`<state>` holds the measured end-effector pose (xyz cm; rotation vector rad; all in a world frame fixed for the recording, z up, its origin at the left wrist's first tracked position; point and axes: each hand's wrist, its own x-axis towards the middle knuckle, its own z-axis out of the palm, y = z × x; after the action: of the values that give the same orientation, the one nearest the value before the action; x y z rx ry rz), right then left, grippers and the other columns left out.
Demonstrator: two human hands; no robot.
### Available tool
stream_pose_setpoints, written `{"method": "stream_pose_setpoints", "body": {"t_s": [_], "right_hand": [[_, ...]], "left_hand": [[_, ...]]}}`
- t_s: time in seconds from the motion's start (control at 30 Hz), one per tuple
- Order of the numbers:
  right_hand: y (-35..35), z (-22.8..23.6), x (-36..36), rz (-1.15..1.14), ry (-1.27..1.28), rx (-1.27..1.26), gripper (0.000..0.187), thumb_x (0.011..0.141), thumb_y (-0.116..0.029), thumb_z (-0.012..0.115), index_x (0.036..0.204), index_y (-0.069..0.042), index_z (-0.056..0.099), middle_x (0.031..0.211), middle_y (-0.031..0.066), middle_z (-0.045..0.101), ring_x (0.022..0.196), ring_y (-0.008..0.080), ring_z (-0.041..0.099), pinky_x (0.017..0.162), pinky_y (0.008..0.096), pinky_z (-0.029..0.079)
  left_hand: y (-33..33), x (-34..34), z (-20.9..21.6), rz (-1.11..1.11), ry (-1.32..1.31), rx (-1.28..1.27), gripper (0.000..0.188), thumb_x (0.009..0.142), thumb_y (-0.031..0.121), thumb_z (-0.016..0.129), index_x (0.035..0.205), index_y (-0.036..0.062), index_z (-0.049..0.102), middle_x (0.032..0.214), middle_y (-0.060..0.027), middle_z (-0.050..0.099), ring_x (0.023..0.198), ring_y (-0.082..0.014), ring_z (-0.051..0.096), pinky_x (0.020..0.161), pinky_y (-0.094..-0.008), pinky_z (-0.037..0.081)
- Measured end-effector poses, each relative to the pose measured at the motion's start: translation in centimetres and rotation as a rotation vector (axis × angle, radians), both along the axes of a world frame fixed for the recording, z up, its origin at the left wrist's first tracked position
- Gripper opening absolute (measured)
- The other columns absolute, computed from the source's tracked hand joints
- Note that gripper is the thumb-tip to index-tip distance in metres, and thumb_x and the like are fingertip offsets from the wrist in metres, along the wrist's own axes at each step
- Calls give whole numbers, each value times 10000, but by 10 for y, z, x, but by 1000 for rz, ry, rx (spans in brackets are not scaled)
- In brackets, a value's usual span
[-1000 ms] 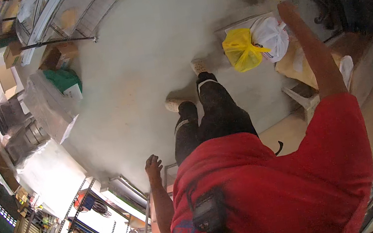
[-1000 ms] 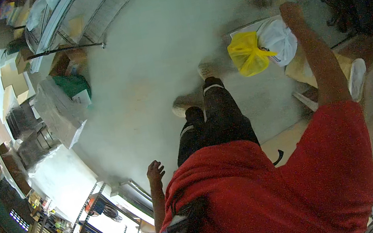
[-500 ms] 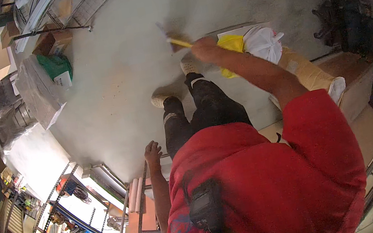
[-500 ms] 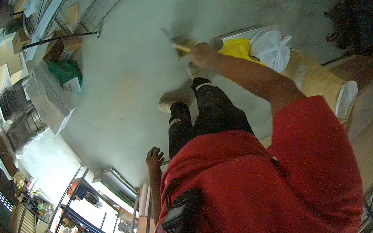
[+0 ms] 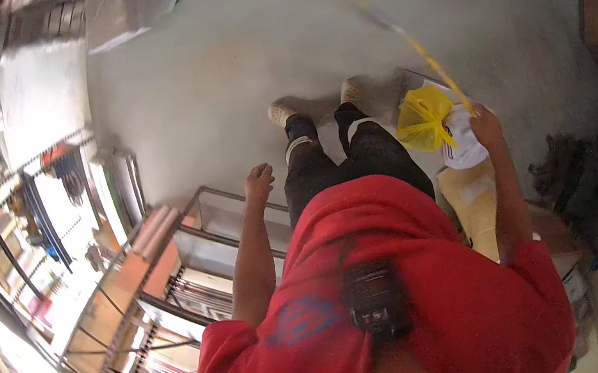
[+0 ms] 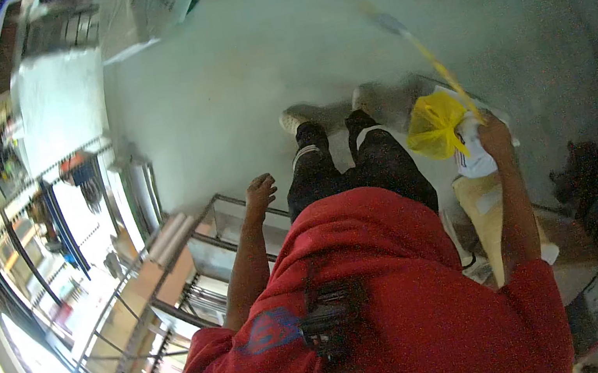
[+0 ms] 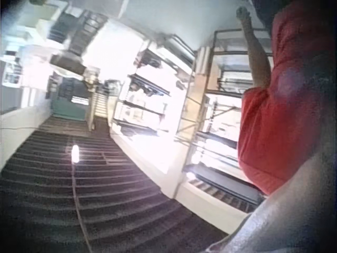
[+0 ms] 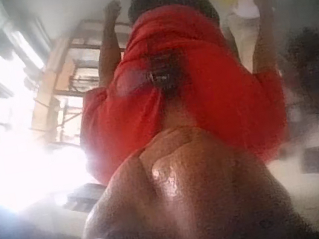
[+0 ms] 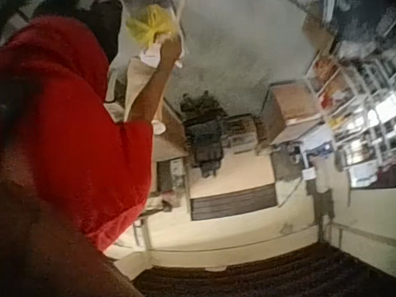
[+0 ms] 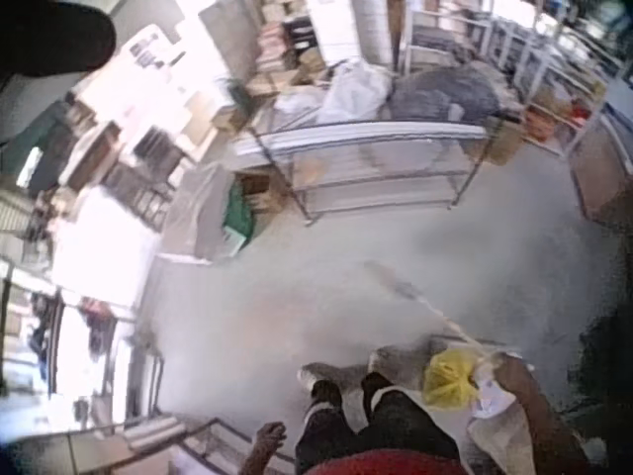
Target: The person sweeps dust across the floor of a workshop around shelves and boxes using a broom.
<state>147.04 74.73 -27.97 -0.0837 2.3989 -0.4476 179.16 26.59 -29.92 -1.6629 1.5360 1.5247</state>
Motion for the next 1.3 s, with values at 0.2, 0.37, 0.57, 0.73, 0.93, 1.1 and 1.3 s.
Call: {"method": "stream_pose_setpoints", "body": {"t_s": [0.2, 0.37, 0.57, 0.73, 0.93, 1.1, 1.3], "right_hand": [[18, -82, -54, 208, 9, 369, 372, 722, -196, 453, 1004, 39, 508, 964, 275, 533, 883, 408, 527, 722, 416, 432], [-114, -158, -79, -44, -199, 255, 343, 713, -218, 483, 911, 55, 544, 795, 193, 586, 708, 276, 567, 633, 394, 440], [-335, -182, -13, 41, -145, 99, 293, 707, -219, 533, 894, 3, 576, 892, 208, 586, 855, 332, 569, 725, 393, 459], [-488, -91, 36, 287, -330, 135, 325, 722, -190, 507, 961, 25, 551, 975, 192, 572, 903, 331, 556, 786, 384, 452], [-488, -85, 4, 407, -299, -8, 415, 706, -276, 571, 1027, -17, 526, 984, 199, 560, 909, 325, 544, 773, 388, 440], [-334, -149, -74, 111, -15, -190, 392, 698, -182, 589, 1079, -104, 540, 756, 82, 585, 662, 181, 543, 627, 320, 452], [-312, -102, -204, 35, -3, 116, 307, 739, -181, 487, 985, -16, 571, 665, 113, 569, 554, 170, 524, 492, 314, 417]], "left_hand": [[7, 45, -12, 155, -57, 11, 402, 781, 272, 537, 1098, 28, 506, 942, -89, 576, 764, -167, 576, 621, -282, 457], [-2, 82, 0, 202, -118, -2, 360, 771, 241, 551, 1045, 9, 534, 857, -63, 579, 684, -132, 557, 510, -247, 431], [-41, 117, -33, 284, 145, 90, 330, 786, 220, 542, 1044, 15, 537, 841, -59, 576, 645, -117, 539, 473, -218, 412], [-86, 83, -20, 313, 10, 117, 330, 820, 218, 501, 1105, 53, 484, 959, -42, 575, 751, -140, 572, 558, -225, 435], [-154, 60, -8, 332, -10, 37, 387, 793, 250, 536, 1116, 37, 503, 947, -55, 566, 786, -156, 555, 619, -274, 440], [-197, 54, -29, 416, 32, 75, 410, 791, 250, 535, 1137, 35, 487, 976, -71, 565, 807, -174, 558, 664, -296, 448], [-197, 51, -15, 539, -37, 24, 394, 794, 253, 528, 1123, 39, 492, 977, -61, 562, 798, -176, 555, 636, -284, 443]]}}
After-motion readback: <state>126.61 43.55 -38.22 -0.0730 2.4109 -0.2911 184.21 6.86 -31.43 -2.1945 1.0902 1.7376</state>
